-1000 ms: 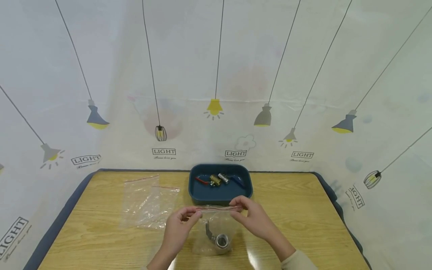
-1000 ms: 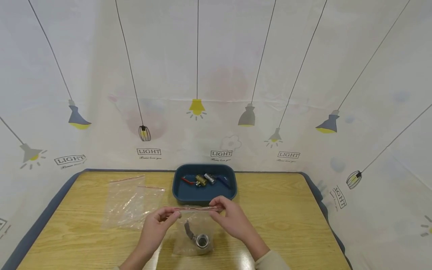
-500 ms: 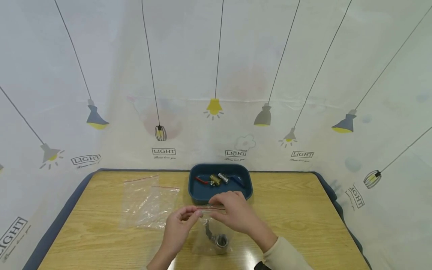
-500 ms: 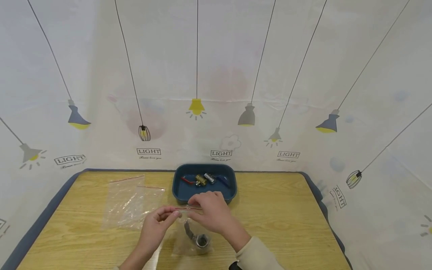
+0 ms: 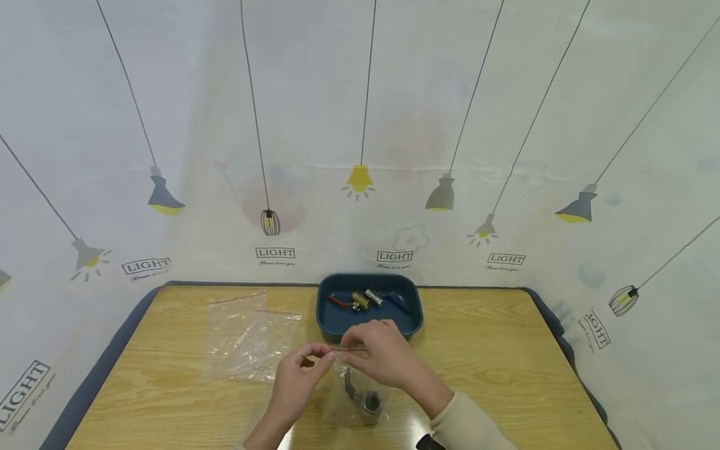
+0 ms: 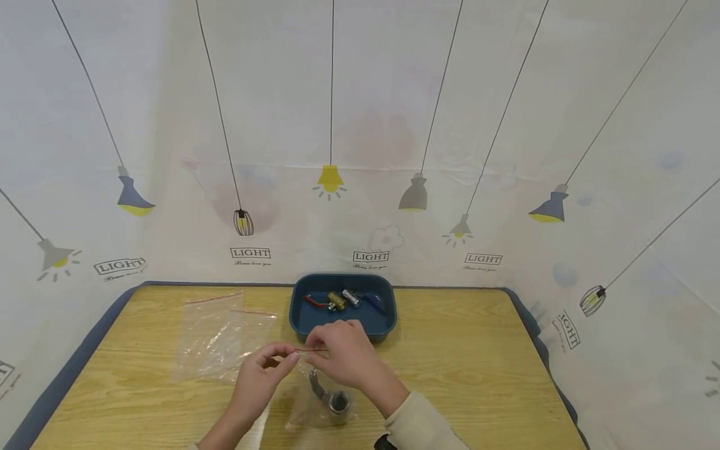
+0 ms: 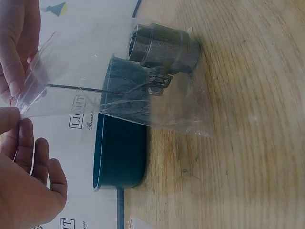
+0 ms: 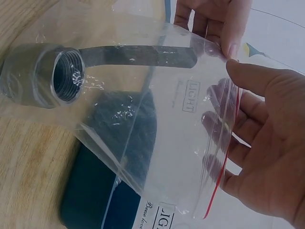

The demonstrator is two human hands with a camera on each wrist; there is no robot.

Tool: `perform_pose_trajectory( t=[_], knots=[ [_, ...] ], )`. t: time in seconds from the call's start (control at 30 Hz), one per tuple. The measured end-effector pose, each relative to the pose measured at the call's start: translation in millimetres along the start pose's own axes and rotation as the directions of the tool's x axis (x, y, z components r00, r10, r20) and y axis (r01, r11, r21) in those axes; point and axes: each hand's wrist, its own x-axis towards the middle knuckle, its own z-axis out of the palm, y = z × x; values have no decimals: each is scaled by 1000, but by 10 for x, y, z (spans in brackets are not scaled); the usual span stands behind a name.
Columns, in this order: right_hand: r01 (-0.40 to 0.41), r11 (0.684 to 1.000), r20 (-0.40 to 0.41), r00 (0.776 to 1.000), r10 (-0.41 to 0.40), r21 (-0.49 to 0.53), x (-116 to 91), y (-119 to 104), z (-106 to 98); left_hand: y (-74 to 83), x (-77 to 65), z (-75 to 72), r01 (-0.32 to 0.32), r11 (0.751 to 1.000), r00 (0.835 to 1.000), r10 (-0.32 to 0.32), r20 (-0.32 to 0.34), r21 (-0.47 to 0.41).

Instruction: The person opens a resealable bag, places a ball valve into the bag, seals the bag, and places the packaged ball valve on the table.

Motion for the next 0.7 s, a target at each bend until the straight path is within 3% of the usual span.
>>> perform_pose_trajectory(
  t=[0.23, 0.7],
  knots=[
    [11, 1000, 4, 1000, -11, 9, 15, -27, 4, -22, -4, 17, -89, 995, 996, 89, -7, 34],
    [20, 1000, -4, 1000, -20, 15, 67, -38, 37, -39, 7, -16, -78, 993, 997, 79, -11, 91]
  ],
)
